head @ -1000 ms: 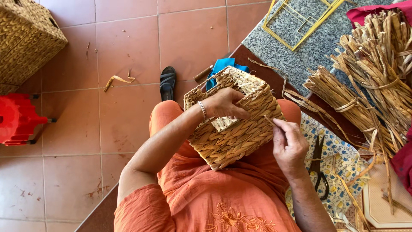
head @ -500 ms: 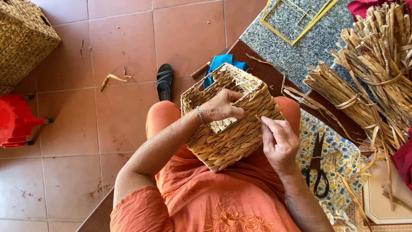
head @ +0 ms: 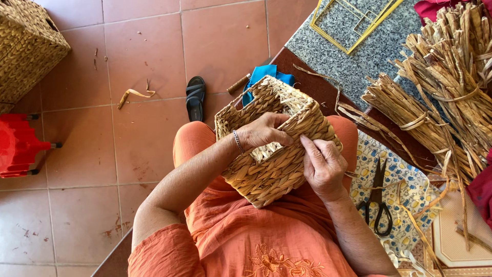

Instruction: The person weaves a rectangular basket using dried palm leaves, interlacing strands by hand and trimming excess with scissors. The person rotates the basket to continue weaving along the edges and trims protruding ends.

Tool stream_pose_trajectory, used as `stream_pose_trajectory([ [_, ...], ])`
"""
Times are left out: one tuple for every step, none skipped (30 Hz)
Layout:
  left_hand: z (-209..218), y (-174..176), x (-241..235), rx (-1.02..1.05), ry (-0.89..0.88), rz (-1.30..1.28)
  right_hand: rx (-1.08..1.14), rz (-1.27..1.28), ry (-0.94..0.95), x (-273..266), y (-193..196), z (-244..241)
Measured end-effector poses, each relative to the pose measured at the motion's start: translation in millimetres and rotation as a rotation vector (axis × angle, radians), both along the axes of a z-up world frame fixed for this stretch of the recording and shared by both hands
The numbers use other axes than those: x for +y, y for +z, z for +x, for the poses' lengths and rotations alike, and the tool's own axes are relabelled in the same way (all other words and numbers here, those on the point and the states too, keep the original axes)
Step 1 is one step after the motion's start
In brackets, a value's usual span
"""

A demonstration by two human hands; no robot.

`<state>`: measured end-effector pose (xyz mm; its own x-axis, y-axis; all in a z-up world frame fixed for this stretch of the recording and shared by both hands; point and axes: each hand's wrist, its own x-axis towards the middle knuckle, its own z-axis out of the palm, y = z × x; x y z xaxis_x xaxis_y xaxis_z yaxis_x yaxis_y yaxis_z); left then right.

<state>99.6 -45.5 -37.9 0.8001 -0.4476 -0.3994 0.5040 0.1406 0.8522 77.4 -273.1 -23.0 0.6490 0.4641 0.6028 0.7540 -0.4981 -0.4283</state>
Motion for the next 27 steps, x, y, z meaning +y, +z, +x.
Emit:
stream_pose_trajectory([
  [0, 0, -1, 0.007, -0.013, 0.010, -0.029, -0.028, 0.001, -2, 0, 0],
  [1, 1, -1, 0.013, -0.025, 0.020, -0.037, -0.044, 0.005, -3, -1, -1],
  [1, 2, -1, 0.003, -0.029, 0.020, -0.047, -0.059, 0.007, -4, -2, 0],
  [1, 3, -2, -0.008, -0.032, 0.021, -0.056, -0.075, 0.009, -6, -3, 0],
  [1, 4, -1, -0.018, -0.033, 0.022, -0.065, -0.087, 0.012, -6, -4, 2],
  [1, 5, -2, -0.023, -0.034, 0.020, -0.074, -0.099, 0.015, -7, -6, 4],
  [-1, 6, -1, -0.026, -0.032, 0.019, -0.083, -0.109, 0.022, -7, -8, 4],
  [-2, 6, 0, -0.030, -0.030, 0.018, -0.086, -0.123, 0.030, -7, -9, 4],
  [-2, 6, 0, -0.027, -0.037, 0.016, -0.091, -0.137, 0.037, -9, -10, 4],
  [-3, 5, 0, -0.024, -0.043, 0.014, -0.096, -0.152, 0.043, -9, -11, 4],
  [-3, 4, -1, -0.023, -0.051, 0.009, -0.101, -0.178, 0.042, -11, -12, 4],
  [-2, 1, -2, -0.013, -0.053, -0.015, -0.106, -0.205, 0.041, -12, -12, 4],
  [-3, -2, -2, 0.000, -0.053, -0.040, -0.109, -0.232, 0.044, -12, -12, 3],
  [-4, -5, -2, 0.013, -0.052, -0.065, -0.097, -0.250, 0.039, -13, -12, 2],
  [-6, -8, -2, 0.019, -0.034, -0.102, -0.089, -0.267, 0.034, -12, -11, 3],
  [-8, -12, -2, 0.025, -0.017, -0.139, -0.080, -0.285, 0.028, -12, -9, 3],
  [-9, -15, -3, 0.031, -0.003, -0.177, -0.068, -0.272, 0.028, -13, -8, 4],
  [-9, -19, 1, 0.055, 0.019, -0.234, -0.055, -0.260, 0.028, -14, -6, 5],
  [-11, -23, 6, 0.079, 0.045, -0.292, -0.043, -0.248, 0.033, -14, -4, 6],
  [-11, -28, 9, 0.102, 0.071, -0.349, -0.050, -0.259, 0.025, -14, -3, 6],
  [-11, -32, 11, 0.143, 0.090, -0.398, -0.055, -0.270, 0.018, -13, -2, 4],
  [-11, -37, 11, 0.184, 0.109, -0.447, -0.060, -0.280, 0.012, -12, -1, 2],
  [-11, -41, 12, 0.228, 0.129, -0.496, -0.054, -0.300, 0.010, -12, -1, 0],
  [-12, -44, 12, 0.180, 0.088, -0.404, -0.047, -0.320, 0.009, -12, -1, -1],
  [-11, -47, 11, 0.127, 0.041, -0.312, -0.047, -0.340, 0.002, -12, 0, -1],
  [-10, -49, 9, 0.074, -0.005, -0.219, -0.017, -0.291, 0.006, -12, 0, -2],
  [-9, -50, 6, 0.063, 0.009, -0.206, 0.009, -0.242, 0.011, -11, 0, -1],
])
